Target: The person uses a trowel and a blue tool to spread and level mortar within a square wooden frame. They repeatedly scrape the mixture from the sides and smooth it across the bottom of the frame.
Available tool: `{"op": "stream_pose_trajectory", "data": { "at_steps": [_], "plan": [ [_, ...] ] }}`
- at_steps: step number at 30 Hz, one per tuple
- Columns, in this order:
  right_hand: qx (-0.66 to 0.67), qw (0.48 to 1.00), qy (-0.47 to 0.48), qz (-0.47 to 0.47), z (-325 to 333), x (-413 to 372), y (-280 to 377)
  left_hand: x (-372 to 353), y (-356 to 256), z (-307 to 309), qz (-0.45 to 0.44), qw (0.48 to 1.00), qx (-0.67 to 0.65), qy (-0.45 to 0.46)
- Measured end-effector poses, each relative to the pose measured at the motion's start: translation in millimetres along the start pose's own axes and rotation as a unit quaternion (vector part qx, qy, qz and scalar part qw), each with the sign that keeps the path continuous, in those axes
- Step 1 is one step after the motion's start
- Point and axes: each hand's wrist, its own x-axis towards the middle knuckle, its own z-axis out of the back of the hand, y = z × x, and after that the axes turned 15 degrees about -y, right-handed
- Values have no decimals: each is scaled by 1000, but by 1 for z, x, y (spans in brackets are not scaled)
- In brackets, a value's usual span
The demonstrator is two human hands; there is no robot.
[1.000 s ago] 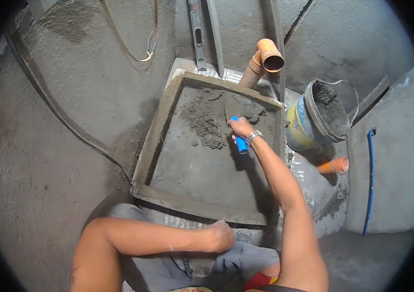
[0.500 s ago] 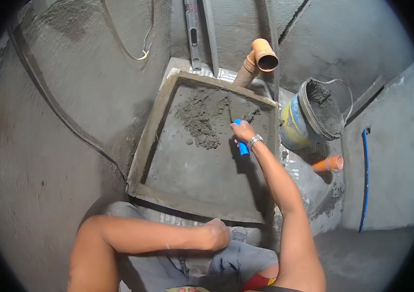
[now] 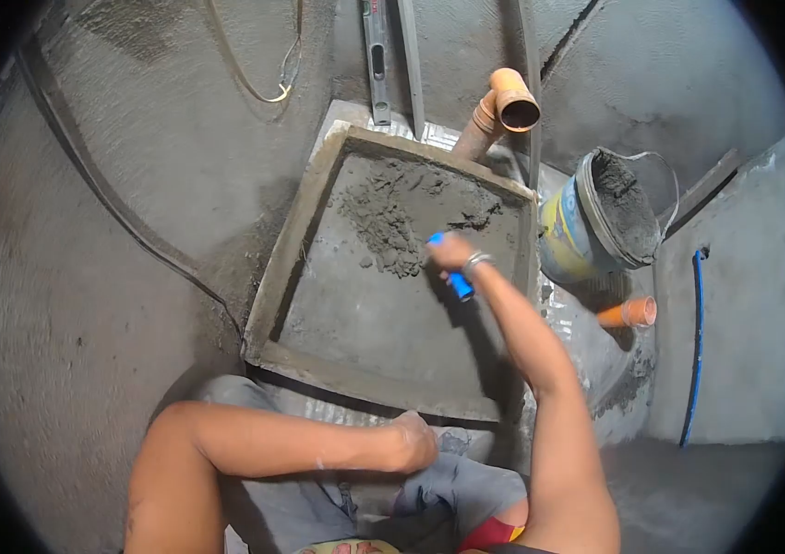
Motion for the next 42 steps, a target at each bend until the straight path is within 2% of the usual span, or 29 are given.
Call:
{"op": "stream_pose_trajectory", "data": {
  "at_steps": [1,4,7,9,10,13,15,16,17,19,21,22,23,25,28,29,31,33,34,35,37,40,41,42],
  "plan": [
    [-43,997,26,57,-13,-11,5,0,0,3,2,1000,-6,12],
    [-122,983,66,121,4,-17,21,-1,3,11,9,999,-18,26],
    [-41,998,-31,37,29,-11,24,-4,6,19,14,999,-25,17],
    [-57,989,-125,47,21,19,2,-2,6,22,16,999,-27,22],
    [-181,933,-197,240,-18,52,-48,-2,6,16,21,999,-35,27],
    [-165,980,-57,97,10,35,-37,4,5,7,22,998,-41,29],
    [-41,998,45,-2,57,-1,-1,-2,4,13,15,999,-38,35],
    [-19,999,15,28,62,0,-3,-2,4,14,17,999,-29,37],
    [14,999,-43,-9,60,3,-5,-1,2,14,17,999,-22,39],
    [-117,965,-188,142,30,52,-46,2,0,12,16,999,-12,41],
    [-185,956,-158,165,3,40,-43,4,0,2,15,999,-8,41],
    [-137,973,-69,170,2,28,-42,6,1,-7,25,999,-12,42],
    [-161,969,-81,168,1,14,-35,6,3,0,19,999,-18,48],
    [-130,981,6,147,28,-10,-19,2,4,11,11,997,-33,63],
    [-102,965,-155,187,15,5,-32,-2,7,9,15,1000,-19,15],
    [-125,958,-200,161,10,15,-30,-2,7,8,18,1000,-21,-3],
    [-98,985,-128,61,16,21,-16,-3,6,8,14,1000,-9,-1],
    [-54,997,-50,5,0,6,-10,-5,5,8,8,1000,-10,6],
    [-61,996,-29,53,-18,9,-20,-5,5,6,9,1000,-19,6],
    [-212,937,-141,239,-18,5,-21,-3,5,7,11,1000,-29,4],
    [-85,993,38,67,15,-7,-7,-2,5,11,9,999,-30,14],
    [42,997,-64,1,28,-10,-1,-4,4,19,9,999,-21,30],
    [93,990,-92,-51,31,-12,6,-4,2,20,7,999,-18,33],
    [77,990,-114,-41,24,-3,1,-3,2,18,7,1000,-14,21]
  ]
}}
